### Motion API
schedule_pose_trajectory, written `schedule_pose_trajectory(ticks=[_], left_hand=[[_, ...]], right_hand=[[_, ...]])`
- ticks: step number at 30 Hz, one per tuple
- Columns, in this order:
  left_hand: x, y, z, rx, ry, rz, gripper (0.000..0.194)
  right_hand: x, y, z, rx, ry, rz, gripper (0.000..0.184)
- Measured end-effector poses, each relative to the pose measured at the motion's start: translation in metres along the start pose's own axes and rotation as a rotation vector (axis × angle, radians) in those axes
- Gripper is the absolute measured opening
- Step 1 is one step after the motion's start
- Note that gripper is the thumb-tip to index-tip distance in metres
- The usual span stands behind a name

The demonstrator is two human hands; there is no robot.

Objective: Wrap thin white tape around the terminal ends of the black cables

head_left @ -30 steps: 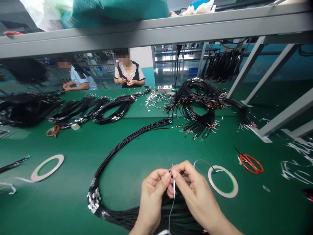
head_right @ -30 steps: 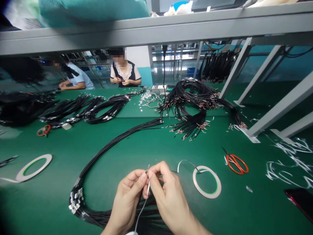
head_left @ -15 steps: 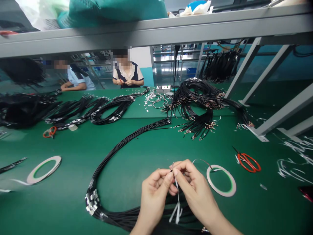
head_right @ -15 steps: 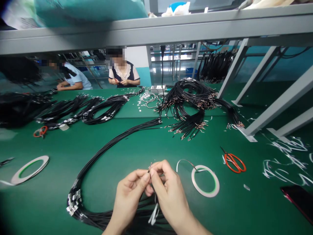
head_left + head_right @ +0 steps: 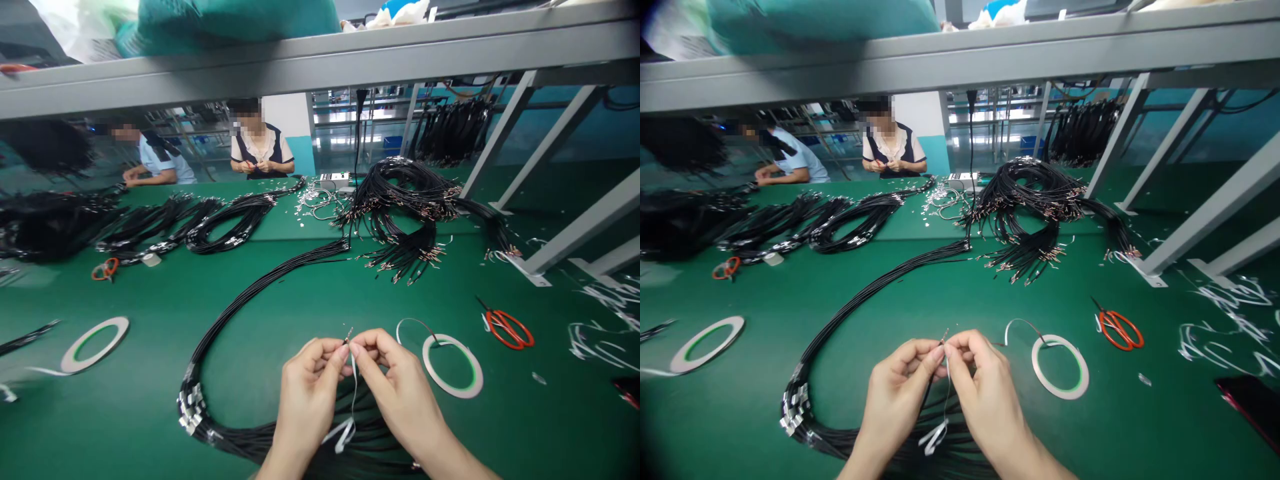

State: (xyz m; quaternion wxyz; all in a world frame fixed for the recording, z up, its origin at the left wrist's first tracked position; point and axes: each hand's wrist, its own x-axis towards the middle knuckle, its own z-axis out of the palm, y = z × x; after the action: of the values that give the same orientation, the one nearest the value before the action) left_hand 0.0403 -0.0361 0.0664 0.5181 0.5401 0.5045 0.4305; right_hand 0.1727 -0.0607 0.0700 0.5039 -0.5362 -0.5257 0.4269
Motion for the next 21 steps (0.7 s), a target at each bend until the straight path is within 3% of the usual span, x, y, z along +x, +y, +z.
schedule_pose_trajectory(ticks=[13, 21], left_hand=[[0.0027, 0.0043, -0.0036, -0.205, -0.116, -0.104, 0.02], [0.0047, 0.0032, 0.0005, -0.235, -0.079, -0.125, 0.019]], right_hand=[[-0.0008, -0.003, -0.0016, -0.003, -0.022, 0.038, 0.019], [0.0012, -0.0003, -0.0023, 0.004, -0.005, 0.072, 0.021]])
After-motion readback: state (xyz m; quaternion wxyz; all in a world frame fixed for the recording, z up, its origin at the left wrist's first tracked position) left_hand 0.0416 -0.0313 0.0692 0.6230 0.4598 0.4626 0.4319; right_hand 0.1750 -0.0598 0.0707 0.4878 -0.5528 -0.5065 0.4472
